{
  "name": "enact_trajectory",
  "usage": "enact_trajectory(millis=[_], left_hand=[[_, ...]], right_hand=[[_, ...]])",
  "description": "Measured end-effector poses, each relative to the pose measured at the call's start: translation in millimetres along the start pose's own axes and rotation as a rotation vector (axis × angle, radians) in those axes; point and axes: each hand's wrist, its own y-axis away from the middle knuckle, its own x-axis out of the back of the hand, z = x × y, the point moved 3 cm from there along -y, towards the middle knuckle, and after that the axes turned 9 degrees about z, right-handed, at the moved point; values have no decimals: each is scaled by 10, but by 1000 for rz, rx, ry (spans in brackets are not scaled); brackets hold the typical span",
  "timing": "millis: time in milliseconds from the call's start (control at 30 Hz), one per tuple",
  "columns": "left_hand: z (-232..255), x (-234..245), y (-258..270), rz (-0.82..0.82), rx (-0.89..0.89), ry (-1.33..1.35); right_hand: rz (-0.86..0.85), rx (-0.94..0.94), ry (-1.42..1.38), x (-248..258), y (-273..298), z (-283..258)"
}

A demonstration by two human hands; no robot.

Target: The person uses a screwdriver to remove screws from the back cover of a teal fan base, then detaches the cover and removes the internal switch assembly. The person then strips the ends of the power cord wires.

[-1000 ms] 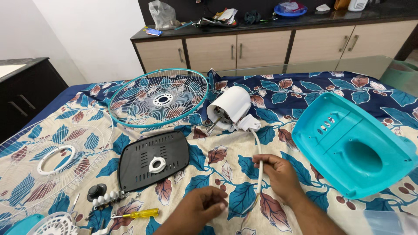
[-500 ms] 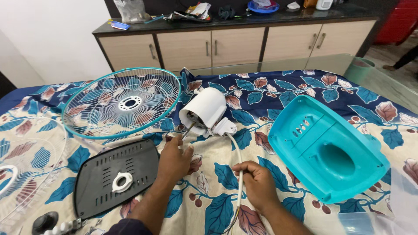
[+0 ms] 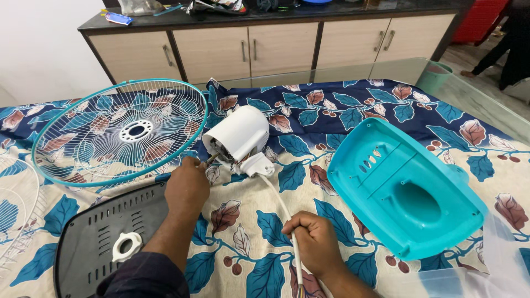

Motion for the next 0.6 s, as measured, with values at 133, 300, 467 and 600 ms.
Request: enact_trajectory(millis=[133, 300, 467, 600], left_hand=[[24, 81, 79, 34, -76, 3], [137, 436, 394, 92, -195, 187], [224, 673, 1014, -437, -133, 406], [188, 870, 1634, -783, -155, 392]], right_hand=[[23, 4, 99, -17, 11, -104], [19, 65, 186, -66, 45, -248], [-7, 141, 268, -125, 78, -371], [-34, 222, 309, -167, 115, -470]])
